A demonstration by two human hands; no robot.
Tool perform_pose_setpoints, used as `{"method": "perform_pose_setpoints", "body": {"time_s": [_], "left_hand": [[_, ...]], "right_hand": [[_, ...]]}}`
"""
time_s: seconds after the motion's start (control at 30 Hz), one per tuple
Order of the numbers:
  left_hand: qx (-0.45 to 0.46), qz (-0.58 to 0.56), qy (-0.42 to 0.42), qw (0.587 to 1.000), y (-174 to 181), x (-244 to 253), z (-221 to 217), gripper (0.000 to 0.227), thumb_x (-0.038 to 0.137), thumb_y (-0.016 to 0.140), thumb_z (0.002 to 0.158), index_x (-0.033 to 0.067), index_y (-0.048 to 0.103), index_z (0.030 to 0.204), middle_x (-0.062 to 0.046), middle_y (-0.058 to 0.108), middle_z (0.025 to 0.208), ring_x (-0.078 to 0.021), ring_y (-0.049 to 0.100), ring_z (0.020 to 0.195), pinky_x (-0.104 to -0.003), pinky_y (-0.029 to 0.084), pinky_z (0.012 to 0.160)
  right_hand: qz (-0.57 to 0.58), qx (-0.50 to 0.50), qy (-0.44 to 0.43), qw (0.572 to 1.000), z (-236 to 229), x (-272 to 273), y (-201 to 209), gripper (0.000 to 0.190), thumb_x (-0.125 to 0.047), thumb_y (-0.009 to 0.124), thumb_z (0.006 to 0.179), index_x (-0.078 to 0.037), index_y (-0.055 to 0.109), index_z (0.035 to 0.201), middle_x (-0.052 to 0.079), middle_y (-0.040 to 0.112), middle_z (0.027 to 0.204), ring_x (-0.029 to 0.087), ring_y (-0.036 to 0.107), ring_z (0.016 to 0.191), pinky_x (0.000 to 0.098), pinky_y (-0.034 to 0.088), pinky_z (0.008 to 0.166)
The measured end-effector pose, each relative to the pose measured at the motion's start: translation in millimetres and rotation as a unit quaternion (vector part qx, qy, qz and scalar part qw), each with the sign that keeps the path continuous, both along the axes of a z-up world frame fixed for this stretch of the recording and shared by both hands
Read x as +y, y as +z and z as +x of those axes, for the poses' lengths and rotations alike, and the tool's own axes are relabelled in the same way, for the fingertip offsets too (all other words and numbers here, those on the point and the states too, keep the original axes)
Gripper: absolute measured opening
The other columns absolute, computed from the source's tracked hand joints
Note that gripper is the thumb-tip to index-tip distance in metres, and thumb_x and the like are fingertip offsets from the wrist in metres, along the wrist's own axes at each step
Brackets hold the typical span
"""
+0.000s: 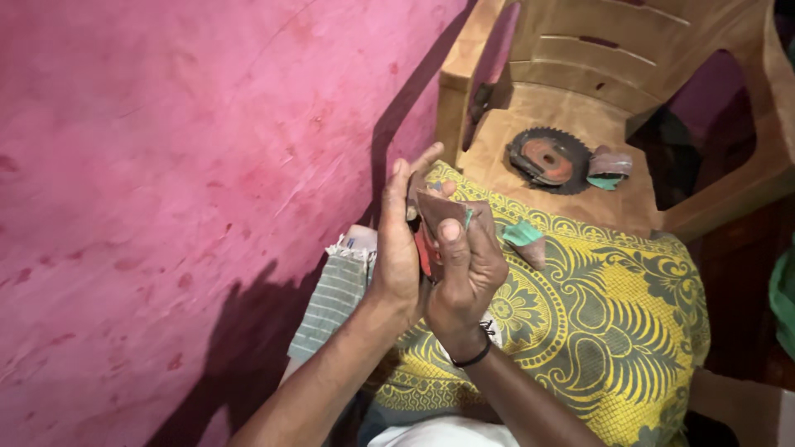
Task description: The person rubs a small circular blade with a piece of cloth and a green sandpaper-like material, then scrapes small debris from a separate circular saw blade component.
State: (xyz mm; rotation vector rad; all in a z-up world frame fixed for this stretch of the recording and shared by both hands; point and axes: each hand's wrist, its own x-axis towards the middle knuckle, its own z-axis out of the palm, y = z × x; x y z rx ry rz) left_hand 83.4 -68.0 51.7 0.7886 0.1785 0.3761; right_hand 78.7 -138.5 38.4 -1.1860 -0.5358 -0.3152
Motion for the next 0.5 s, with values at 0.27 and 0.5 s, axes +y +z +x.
{"method": "perform_pose_setpoints", "body": {"time_s": [0.27,0.5], "left_hand": [[-0.084,-0.044,-0.041,0.995,-6,37,-17,0.048,0.045,0.043,0.106,0.002,0.062,0.117,-0.011,0.064,0.114,-0.0137,0.064,0.085,-0.023,0.05,0.058],[-0.087,0.011,-0.002,0.996,-37,46,-5,0.034,0.038,0.046,0.105,0.0081,0.053,0.093,-0.008,0.058,0.115,-0.0145,0.055,0.102,-0.034,0.049,0.098]], "right_hand": [[-0.046,0.071,0.098,0.992,-4,2,11,0.025,-0.015,0.058,0.107,0.005,0.071,0.113,0.003,0.061,0.098,0.009,0.058,0.085,0.0238,0.049,0.072],[-0.298,-0.079,0.015,0.951,-16,-20,15,0.03,-0.005,0.066,0.1,0.001,0.07,0.129,0.009,0.066,0.102,0.015,0.062,0.088,0.0287,0.05,0.076]]}}
